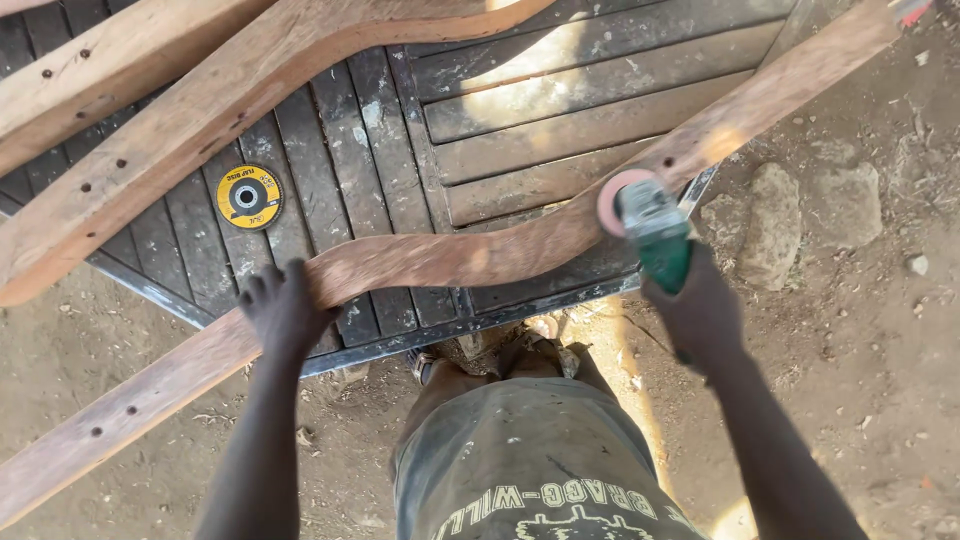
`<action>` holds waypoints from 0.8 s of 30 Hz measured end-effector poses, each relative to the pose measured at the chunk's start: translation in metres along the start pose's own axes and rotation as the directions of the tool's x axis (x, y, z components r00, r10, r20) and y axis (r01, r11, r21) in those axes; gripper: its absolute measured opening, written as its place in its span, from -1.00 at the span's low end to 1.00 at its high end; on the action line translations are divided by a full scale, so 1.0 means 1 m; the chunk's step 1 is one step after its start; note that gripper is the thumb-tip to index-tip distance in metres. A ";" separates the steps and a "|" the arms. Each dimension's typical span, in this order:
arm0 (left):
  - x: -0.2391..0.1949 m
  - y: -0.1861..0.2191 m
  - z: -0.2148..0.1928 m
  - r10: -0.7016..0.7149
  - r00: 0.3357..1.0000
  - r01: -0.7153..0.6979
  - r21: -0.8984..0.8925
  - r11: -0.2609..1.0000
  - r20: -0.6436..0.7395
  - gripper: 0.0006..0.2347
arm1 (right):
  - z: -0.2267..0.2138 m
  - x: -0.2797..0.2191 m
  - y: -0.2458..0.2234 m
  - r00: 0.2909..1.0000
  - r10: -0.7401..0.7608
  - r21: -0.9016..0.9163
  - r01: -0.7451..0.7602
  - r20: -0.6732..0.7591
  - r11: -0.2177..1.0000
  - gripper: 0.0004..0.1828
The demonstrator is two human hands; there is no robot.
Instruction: Sanding a curved wooden plank using an angle grinder with a sanding disc
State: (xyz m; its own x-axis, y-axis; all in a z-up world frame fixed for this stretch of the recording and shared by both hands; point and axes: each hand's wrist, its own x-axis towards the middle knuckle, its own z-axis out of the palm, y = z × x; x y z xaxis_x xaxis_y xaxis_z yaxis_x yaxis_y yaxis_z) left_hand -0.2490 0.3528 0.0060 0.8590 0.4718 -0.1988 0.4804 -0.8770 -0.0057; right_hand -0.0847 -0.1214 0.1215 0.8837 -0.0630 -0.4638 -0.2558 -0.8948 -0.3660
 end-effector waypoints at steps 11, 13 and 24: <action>0.004 0.116 -0.005 0.050 0.999 -0.049 -0.054 0.997 0.006 -0.28 | 0.017 -0.017 -0.033 0.990 0.011 -0.064 -0.002 0.140 0.998 -0.10; 0.001 0.112 -0.005 0.052 0.999 -0.053 -0.059 0.997 -0.010 -0.28 | 0.010 -0.011 -0.031 0.996 0.047 -0.064 -0.042 0.082 0.997 -0.07; -0.069 -0.024 0.006 -0.048 0.999 0.044 -0.277 0.960 -0.008 -0.07 | 0.059 -0.053 -0.090 0.997 -0.070 0.052 0.068 0.031 0.996 -0.12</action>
State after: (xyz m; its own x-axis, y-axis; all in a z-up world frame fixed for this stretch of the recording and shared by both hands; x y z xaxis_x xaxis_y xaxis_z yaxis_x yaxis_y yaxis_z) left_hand -0.3207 0.3411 0.0138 0.8364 0.5139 -0.1906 0.5477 -0.7961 0.2572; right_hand -0.1318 -0.0115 0.1315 0.8870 0.0132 -0.4616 -0.2151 -0.8727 -0.4383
